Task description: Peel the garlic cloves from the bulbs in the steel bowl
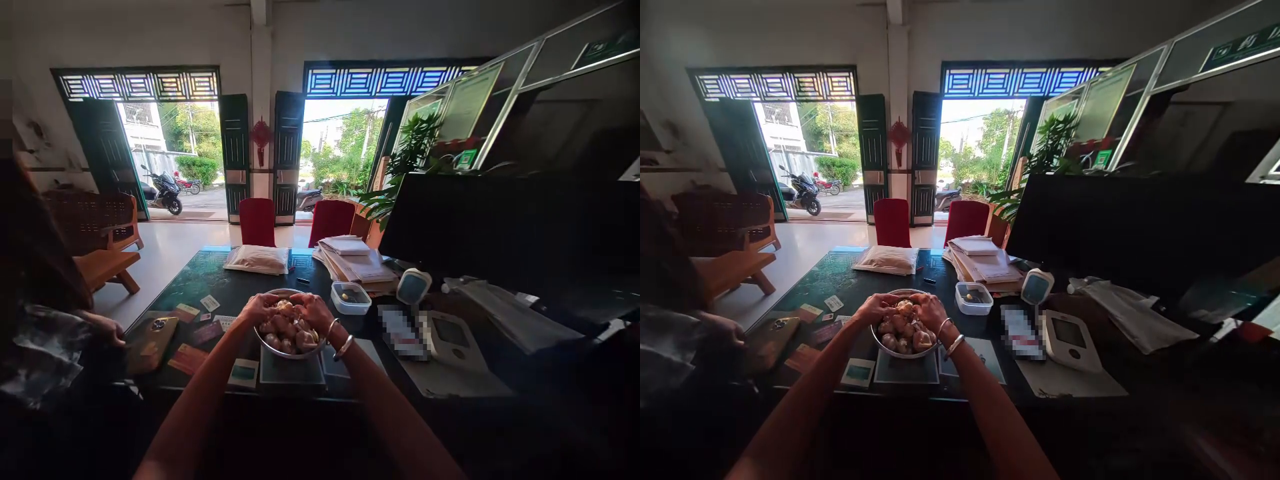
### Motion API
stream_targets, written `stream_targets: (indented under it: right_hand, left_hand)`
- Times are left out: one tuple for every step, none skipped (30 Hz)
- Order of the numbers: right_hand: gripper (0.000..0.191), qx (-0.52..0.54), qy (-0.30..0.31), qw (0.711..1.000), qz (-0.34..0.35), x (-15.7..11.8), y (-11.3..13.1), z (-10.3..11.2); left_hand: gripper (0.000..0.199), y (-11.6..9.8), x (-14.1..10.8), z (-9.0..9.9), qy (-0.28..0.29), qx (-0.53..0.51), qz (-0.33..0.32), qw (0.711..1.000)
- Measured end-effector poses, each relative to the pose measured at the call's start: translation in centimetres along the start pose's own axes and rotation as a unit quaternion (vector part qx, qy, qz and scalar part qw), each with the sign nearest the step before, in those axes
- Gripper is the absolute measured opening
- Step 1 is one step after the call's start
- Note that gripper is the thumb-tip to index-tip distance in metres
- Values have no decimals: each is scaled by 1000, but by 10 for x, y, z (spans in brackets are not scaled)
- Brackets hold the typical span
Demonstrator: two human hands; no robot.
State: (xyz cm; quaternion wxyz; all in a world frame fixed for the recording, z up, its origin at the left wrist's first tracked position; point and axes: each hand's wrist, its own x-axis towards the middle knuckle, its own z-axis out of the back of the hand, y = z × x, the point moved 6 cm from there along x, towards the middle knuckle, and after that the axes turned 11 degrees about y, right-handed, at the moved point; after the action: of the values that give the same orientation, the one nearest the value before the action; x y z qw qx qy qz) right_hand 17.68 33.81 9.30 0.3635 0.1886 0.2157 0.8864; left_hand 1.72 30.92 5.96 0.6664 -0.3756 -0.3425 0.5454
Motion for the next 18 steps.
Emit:
stream_targets:
  right_hand:
    - [28,6,20,1000,11,8,-2,-3]
    - [27,13,38,999,21,14,-4,-6]
    - [25,20,56,998,29,19,-6,-9]
    - [23,28,71,996,36,23,-9,-12]
    - [23,38,83,995,43,26,-12,-15]
    - [24,49,96,993,49,27,-14,-17]
    - [24,64,103,991,55,28,-17,-20]
    - [24,79,108,989,60,29,-19,-22]
    - [22,91,111,988,62,29,-22,-23]
    - [21,104,110,987,63,29,-23,-23]
    - [19,115,115,984,68,28,-24,-24]
    - [17,127,125,981,74,27,-23,-23]
    - [14,138,131,978,82,27,-21,-21]
    - [13,153,134,975,89,27,-18,-18]
    - [13,170,138,971,97,27,-15,-14]
    - [13,187,144,966,106,28,-11,-9]
    - [13,203,148,961,116,28,-7,-5]
    - [11,217,152,956,124,29,-4,-1]
  left_hand:
    - [48,1,8,1,15,6,1,1000]
    - [49,2,14,3,29,10,3,1000]
    - [50,2,21,4,44,16,3,999]
    - [52,2,26,5,65,28,3,998]
    - [52,2,31,4,89,46,2,995]
    - [52,1,36,2,123,80,-4,989]
    - [50,0,39,-2,154,120,-10,981]
    - [46,-1,41,-3,169,151,-18,974]
    - [41,-2,43,-5,172,175,-28,969]
    - [36,-2,44,-4,164,190,-33,967]
    - [32,-2,44,-4,152,194,-36,968]
    - [29,-3,43,-3,142,187,-38,971]
    - [28,-3,41,-2,132,166,-38,976]
    - [29,-4,39,0,127,132,-37,982]
    - [34,-5,37,1,129,86,-34,987]
    - [40,-6,34,1,140,38,-30,989]
    - [44,-9,31,1,145,3,-32,989]
    - [45,-12,29,2,149,-18,-37,988]
